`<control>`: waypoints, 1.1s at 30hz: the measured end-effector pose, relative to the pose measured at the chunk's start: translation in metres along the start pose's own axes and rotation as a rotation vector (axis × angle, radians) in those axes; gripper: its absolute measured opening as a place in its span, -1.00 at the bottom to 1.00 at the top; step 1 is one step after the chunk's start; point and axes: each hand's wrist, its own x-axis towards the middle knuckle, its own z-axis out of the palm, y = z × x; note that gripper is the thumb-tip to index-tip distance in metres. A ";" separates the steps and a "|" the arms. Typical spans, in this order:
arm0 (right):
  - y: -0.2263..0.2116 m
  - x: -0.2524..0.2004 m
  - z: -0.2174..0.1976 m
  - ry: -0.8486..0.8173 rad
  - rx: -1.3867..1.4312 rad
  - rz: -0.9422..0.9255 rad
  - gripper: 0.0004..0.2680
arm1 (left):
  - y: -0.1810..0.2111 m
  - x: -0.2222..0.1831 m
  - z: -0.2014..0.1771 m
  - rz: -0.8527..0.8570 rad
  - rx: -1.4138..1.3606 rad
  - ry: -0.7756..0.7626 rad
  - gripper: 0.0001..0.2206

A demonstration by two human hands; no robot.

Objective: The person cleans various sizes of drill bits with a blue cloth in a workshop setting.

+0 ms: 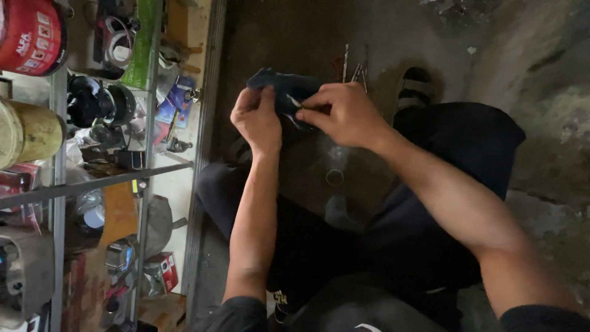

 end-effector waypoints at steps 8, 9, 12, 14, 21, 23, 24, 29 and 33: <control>0.010 0.002 -0.001 0.007 -0.014 -0.026 -0.82 | 0.020 0.009 0.005 -0.024 -0.012 -0.054 -0.86; 0.011 0.003 -0.004 0.002 -0.009 -0.015 -0.82 | 0.033 0.009 0.009 -0.080 -0.152 -0.150 -0.78; 0.008 0.004 -0.008 -0.010 -0.001 -0.020 -0.82 | 0.005 0.013 -0.004 -0.029 -0.087 -0.254 -0.89; 0.007 0.002 -0.009 -0.029 0.003 -0.025 -0.83 | 0.006 0.012 -0.005 -0.071 -0.121 -0.268 -0.89; 0.004 0.001 -0.003 -0.024 -0.011 -0.114 -0.82 | -0.006 0.014 -0.002 -0.303 -0.547 -0.118 -0.80; 0.004 0.004 0.000 -0.005 -0.042 -0.110 -0.82 | -0.007 0.014 -0.002 -0.300 -0.533 -0.104 -0.85; 0.004 0.004 0.001 0.013 -0.069 -0.098 -0.81 | -0.008 0.013 -0.002 -0.305 -0.516 -0.090 -0.90; 0.006 0.004 0.004 0.049 -0.080 -0.084 -0.81 | 0.002 0.008 0.006 -0.183 -0.393 -0.109 -0.85; 0.007 0.004 0.006 0.089 -0.104 -0.115 -0.83 | 0.012 0.003 0.004 0.023 0.145 0.027 -0.88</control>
